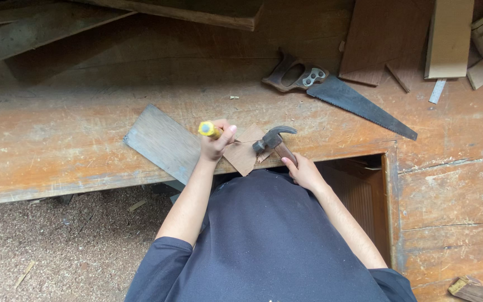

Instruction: The person uses a hammer and a chisel to drive a nail into a small wooden block on a workbench. After completing the nailing, the person gathers several nails from the workbench and places them into a small wooden box.

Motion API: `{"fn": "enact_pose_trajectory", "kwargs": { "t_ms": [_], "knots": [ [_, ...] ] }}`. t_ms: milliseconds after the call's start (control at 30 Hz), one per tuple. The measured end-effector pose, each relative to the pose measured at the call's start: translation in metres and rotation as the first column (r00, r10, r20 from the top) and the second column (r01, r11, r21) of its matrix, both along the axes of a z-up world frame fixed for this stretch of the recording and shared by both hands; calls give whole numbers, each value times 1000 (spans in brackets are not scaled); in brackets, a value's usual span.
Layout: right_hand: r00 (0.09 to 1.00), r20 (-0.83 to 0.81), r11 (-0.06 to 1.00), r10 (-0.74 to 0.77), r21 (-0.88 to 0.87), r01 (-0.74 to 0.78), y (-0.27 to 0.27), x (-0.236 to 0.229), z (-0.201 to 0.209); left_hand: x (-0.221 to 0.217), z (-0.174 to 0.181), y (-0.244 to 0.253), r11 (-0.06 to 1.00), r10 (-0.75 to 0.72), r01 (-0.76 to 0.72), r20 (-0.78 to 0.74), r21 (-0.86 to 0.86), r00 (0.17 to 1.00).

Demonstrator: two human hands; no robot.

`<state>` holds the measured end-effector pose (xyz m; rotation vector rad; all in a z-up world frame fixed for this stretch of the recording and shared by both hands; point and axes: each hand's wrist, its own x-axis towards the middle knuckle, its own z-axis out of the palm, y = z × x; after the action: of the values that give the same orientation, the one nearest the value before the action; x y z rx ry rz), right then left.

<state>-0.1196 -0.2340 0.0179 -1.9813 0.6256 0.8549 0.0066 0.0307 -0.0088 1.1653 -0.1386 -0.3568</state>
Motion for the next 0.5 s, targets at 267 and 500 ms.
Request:
{"fn": "enact_pose_trajectory", "kwargs": {
  "t_ms": [267, 500],
  "knots": [
    [999, 3, 999, 34, 4, -34, -4, 2, 1, -2, 8, -7, 981, -65, 39, 136, 190, 989],
    [999, 0, 999, 47, 5, -47, -6, 4, -4, -6, 11, -4, 986, 6, -23, 107, 162, 994]
  ]
}}
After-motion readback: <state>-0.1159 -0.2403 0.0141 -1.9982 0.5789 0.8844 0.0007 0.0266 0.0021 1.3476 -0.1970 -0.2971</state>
